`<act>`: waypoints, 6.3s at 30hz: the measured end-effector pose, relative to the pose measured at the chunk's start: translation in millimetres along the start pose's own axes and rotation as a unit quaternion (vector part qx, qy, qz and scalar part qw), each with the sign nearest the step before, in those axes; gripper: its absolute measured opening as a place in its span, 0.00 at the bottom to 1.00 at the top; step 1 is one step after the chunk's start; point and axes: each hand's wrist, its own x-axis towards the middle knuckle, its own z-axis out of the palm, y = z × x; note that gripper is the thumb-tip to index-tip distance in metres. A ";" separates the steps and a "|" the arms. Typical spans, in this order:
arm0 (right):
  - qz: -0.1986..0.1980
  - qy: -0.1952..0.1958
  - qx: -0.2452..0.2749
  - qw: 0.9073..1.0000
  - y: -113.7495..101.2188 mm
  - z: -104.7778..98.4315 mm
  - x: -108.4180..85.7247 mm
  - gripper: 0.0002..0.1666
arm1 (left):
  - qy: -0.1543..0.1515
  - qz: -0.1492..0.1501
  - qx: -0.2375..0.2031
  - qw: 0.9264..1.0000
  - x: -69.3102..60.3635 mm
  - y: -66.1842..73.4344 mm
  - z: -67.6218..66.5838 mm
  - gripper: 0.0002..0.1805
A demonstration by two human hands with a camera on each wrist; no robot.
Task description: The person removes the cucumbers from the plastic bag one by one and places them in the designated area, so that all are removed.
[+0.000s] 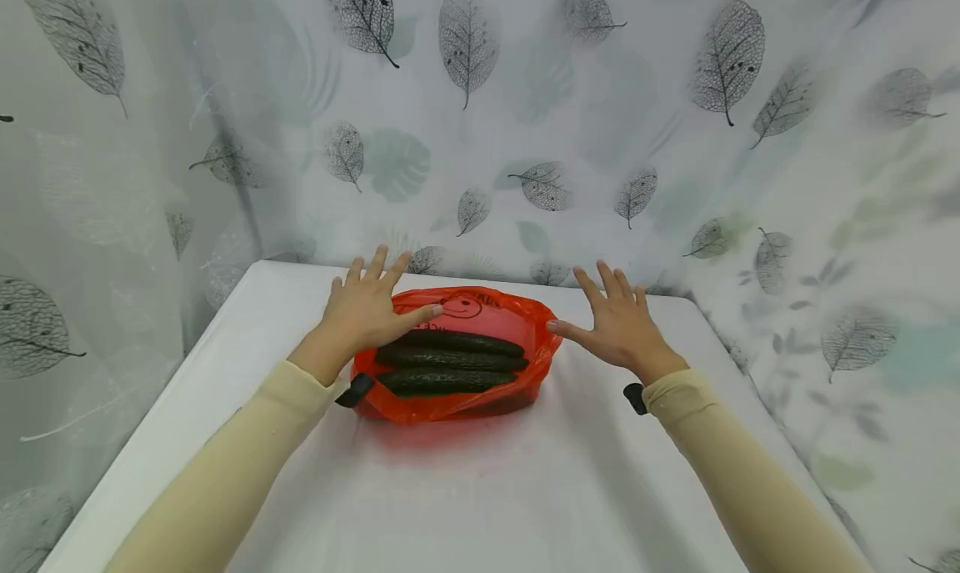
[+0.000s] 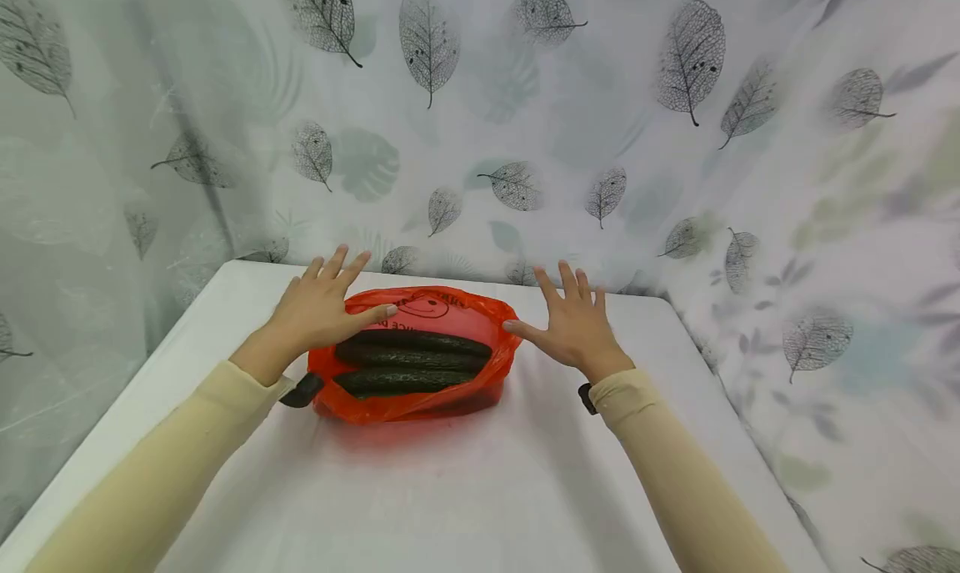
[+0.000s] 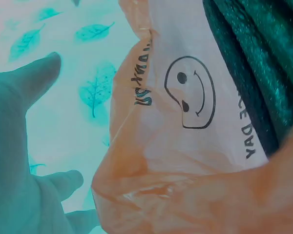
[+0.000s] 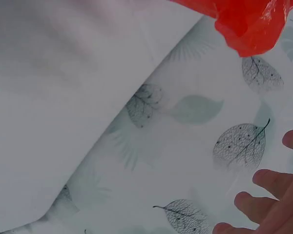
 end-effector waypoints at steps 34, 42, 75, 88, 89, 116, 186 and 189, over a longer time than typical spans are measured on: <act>-0.104 -0.095 0.174 0.975 -105.1 68.3 34.5 0.33 | 0.097 0.072 -0.203 0.972 -35.9 -21.6 46.2 0.32; -0.089 -0.127 0.180 0.971 -112.4 79.7 38.5 0.29 | 0.078 0.047 -0.203 0.975 -33.3 -23.2 51.2 0.33; -0.030 -0.170 0.204 0.964 -124.3 114.0 36.4 0.22 | 0.049 0.016 -0.227 0.972 -31.2 -20.9 51.7 0.43; -0.035 -0.173 0.158 0.972 -131.3 113.5 28.7 0.22 | 0.046 0.014 -0.231 0.972 -31.5 -21.2 53.7 0.42; -0.033 -0.173 0.161 0.971 -131.6 113.3 28.1 0.22 | 0.047 0.015 -0.229 0.972 -31.7 -21.3 53.5 0.42; -0.069 -0.127 0.242 0.959 -114.0 111.9 16.0 0.23 | 0.054 0.044 -0.191 0.979 -38.3 -27.6 40.1 0.41; -0.062 0.104 0.462 0.879 51.2 -3.1 -6.6 0.28 | 0.038 0.000 -0.181 0.983 -30.9 -25.7 41.6 0.39; -0.049 0.101 0.426 0.898 72.4 10.0 -13.1 0.28 | 0.041 0.000 -0.181 0.983 -30.7 -24.4 41.0 0.38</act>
